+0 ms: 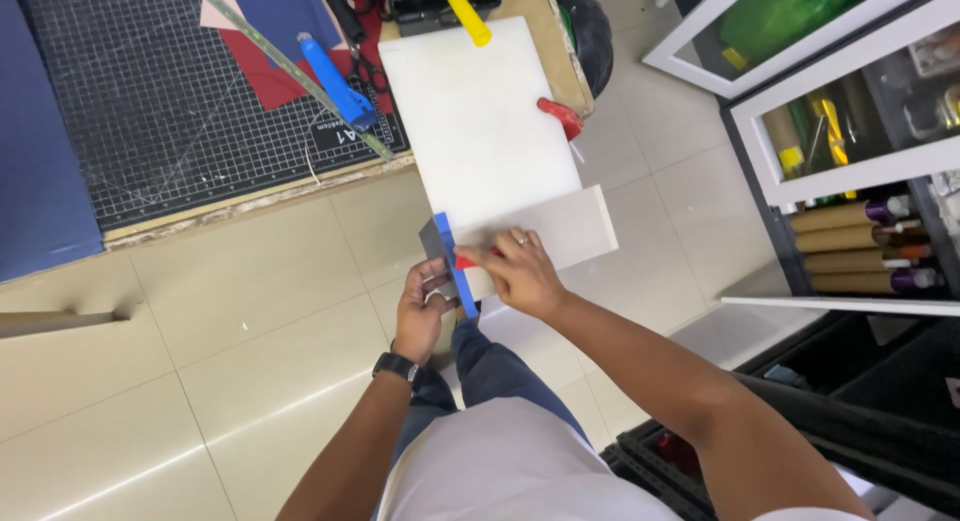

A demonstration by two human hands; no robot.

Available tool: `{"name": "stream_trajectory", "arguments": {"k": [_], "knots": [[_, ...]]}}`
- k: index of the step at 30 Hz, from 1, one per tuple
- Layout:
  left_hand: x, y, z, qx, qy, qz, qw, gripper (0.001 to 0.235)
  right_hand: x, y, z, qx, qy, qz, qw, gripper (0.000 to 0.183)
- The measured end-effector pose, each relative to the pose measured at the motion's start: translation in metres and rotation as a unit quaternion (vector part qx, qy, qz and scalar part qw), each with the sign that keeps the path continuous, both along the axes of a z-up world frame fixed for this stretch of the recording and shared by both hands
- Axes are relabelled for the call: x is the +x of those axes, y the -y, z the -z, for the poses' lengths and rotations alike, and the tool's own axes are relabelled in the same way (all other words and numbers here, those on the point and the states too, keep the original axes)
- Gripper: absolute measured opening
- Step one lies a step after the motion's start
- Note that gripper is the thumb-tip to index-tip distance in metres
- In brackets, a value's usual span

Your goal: Applying glue to a board with a roller and attaching a blue sheet using a squeegee.

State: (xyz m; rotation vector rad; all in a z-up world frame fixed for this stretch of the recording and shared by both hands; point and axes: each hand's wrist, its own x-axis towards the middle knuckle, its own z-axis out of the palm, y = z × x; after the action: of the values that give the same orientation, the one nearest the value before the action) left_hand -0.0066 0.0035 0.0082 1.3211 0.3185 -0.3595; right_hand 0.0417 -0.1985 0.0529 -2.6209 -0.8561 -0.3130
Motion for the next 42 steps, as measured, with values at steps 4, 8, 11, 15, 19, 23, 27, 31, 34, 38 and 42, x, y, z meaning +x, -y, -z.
{"name": "stream_trajectory", "arguments": {"k": [4, 8, 11, 15, 19, 23, 27, 31, 34, 38, 42], "knots": [[0.002, 0.002, 0.010, -0.005, 0.004, 0.009, 1.000, 0.067, 0.019, -0.012, 0.001, -0.011, 0.024, -0.006, 1.000, 0.047], [0.004, 0.000, 0.003, -0.006, -0.002, 0.008, 1.000, 0.068, -0.003, -0.005, -0.001, 0.000, 0.028, -0.012, 1.000, 0.048], [0.002, -0.002, -0.006, -0.005, -0.011, 0.008, 1.000, 0.069, -0.016, 0.005, -0.003, -0.011, 0.016, -0.072, 0.997, 0.044], [0.004, -0.001, -0.005, -0.009, -0.014, 0.003, 1.000, 0.068, 0.011, -0.009, 0.005, -0.003, 0.059, -0.042, 0.997, 0.045], [0.006, -0.001, 0.003, -0.005, -0.012, 0.001, 1.000, 0.068, -0.010, 0.011, 0.002, -0.010, 0.048, -0.095, 0.994, 0.043], [0.002, 0.001, -0.002, -0.004, -0.022, 0.011, 1.000, 0.067, -0.009, 0.011, 0.003, -0.013, 0.058, -0.125, 0.990, 0.039], [0.006, -0.001, -0.014, -0.002, -0.022, 0.007, 1.000, 0.067, -0.012, 0.019, 0.004, -0.006, 0.051, -0.163, 0.985, 0.039], [0.005, -0.001, -0.010, -0.007, -0.034, 0.006, 0.999, 0.066, -0.007, 0.012, 0.001, -0.012, 0.068, -0.169, 0.983, 0.040], [0.009, -0.003, -0.008, -0.015, -0.028, 0.000, 0.999, 0.066, -0.004, 0.013, -0.001, -0.003, 0.042, -0.174, 0.984, 0.039], [0.007, -0.003, -0.010, -0.009, -0.026, 0.004, 1.000, 0.062, 0.000, 0.010, 0.000, -0.017, 0.020, -0.149, 0.988, 0.042], [0.011, 0.002, -0.003, -0.018, -0.036, 0.000, 0.999, 0.061, 0.045, -0.008, 0.027, -0.028, 0.054, -0.043, 0.997, 0.052]]}}
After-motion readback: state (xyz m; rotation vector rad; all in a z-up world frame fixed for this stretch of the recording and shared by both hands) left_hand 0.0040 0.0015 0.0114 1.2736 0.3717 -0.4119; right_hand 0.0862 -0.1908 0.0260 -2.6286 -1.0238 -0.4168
